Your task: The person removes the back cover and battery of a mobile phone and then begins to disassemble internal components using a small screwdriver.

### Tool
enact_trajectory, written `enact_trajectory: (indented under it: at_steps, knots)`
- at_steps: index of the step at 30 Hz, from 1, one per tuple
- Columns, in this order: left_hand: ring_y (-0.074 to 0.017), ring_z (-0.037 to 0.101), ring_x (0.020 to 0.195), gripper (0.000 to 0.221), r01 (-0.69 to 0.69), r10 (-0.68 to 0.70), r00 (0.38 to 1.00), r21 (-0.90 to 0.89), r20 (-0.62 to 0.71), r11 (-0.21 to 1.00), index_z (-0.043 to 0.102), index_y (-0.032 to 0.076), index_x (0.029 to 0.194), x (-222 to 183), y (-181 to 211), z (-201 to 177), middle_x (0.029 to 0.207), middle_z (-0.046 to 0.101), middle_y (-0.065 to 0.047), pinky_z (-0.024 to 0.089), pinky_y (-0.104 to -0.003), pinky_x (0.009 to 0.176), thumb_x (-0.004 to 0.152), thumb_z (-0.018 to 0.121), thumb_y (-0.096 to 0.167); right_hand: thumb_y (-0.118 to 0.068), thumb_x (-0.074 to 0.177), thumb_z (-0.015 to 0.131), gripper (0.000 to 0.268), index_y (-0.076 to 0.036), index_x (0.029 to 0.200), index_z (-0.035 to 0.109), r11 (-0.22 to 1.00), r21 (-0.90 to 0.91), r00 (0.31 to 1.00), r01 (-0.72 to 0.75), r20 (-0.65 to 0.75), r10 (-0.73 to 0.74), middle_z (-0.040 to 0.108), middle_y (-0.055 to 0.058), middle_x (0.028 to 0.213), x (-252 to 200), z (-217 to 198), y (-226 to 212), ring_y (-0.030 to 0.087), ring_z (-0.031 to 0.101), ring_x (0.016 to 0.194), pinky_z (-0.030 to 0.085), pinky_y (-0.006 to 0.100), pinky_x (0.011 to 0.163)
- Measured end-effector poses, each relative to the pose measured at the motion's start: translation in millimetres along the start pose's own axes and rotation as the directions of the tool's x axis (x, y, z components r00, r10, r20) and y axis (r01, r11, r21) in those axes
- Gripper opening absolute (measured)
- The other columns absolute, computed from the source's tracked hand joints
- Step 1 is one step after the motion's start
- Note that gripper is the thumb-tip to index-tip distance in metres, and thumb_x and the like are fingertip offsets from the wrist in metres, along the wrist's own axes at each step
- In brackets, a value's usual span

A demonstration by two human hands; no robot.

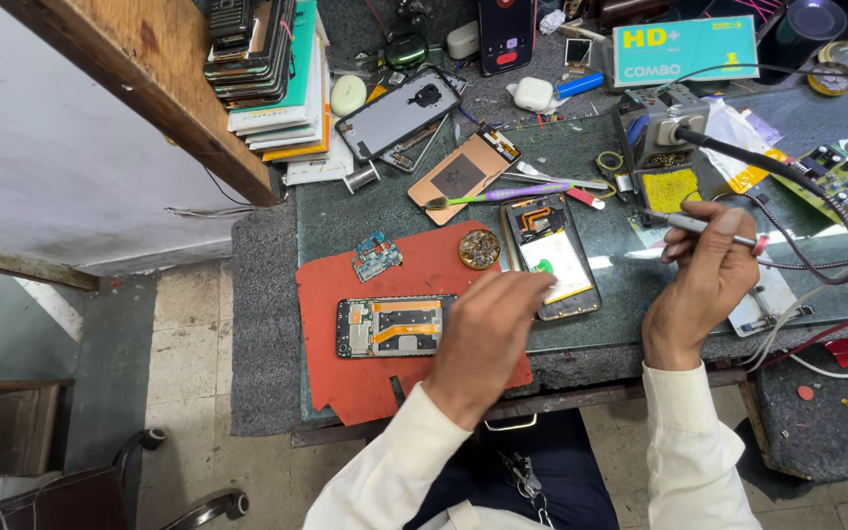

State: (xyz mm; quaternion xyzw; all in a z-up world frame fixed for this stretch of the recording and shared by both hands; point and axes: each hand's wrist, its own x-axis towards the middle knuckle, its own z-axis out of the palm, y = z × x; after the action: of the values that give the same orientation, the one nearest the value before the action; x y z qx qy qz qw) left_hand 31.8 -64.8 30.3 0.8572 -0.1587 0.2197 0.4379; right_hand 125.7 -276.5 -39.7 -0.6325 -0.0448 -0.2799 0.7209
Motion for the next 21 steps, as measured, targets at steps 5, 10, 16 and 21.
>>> enact_trajectory:
  at_steps: [5,10,16,21]
  knots:
    - [-0.0273,0.068,0.105,0.021,0.132,-0.124,0.987,0.079,-0.099,0.988,0.071,0.005,0.115,-21,-11,-40,0.110,0.073,-0.009,0.056,-0.039,0.090,0.094,0.068,0.006,-0.014,0.124,0.061,0.019,0.004,0.129,0.060,0.987,-0.087,0.991,0.133,0.040,-0.130,0.063,0.006,0.114,-4,9,-11,0.007,0.058,0.097,0.047,0.021,0.082]
    - [-0.0308,0.054,0.129,0.040,0.153,-0.138,0.988,0.286,-0.074,0.946,0.070,0.008,0.121,-43,-24,-65,0.128,0.065,-0.009,0.045,-0.046,0.106,0.088,0.079,0.027,-0.003,0.109,0.062,0.012,0.002,0.120,0.062,0.952,-0.246,0.979,0.183,0.131,-0.155,0.054,0.005,0.115,-22,35,-69,0.008,0.053,0.092,0.046,0.022,0.077]
    - [-0.0301,0.053,0.132,0.061,0.122,-0.130,0.991,0.288,0.009,0.950,0.065,0.006,0.132,-53,-33,-67,0.133,0.061,-0.010,0.035,-0.050,0.116,0.084,0.081,0.040,0.009,0.106,0.060,0.033,-0.001,0.135,0.048,0.989,-0.133,0.882,0.061,0.472,0.009,0.068,0.016,0.123,-57,63,-86,0.021,0.069,0.113,0.055,0.032,0.099]
    - [-0.0303,0.052,0.132,0.061,0.147,-0.157,0.988,0.297,0.009,0.944,0.066,0.005,0.129,-58,-37,-65,0.134,0.061,-0.010,0.035,-0.049,0.116,0.083,0.082,0.043,0.012,0.103,0.055,0.058,-0.006,0.152,0.028,0.997,-0.053,0.774,0.051,0.633,-0.006,0.069,0.018,0.124,-73,82,-76,0.023,0.072,0.115,0.059,0.034,0.100]
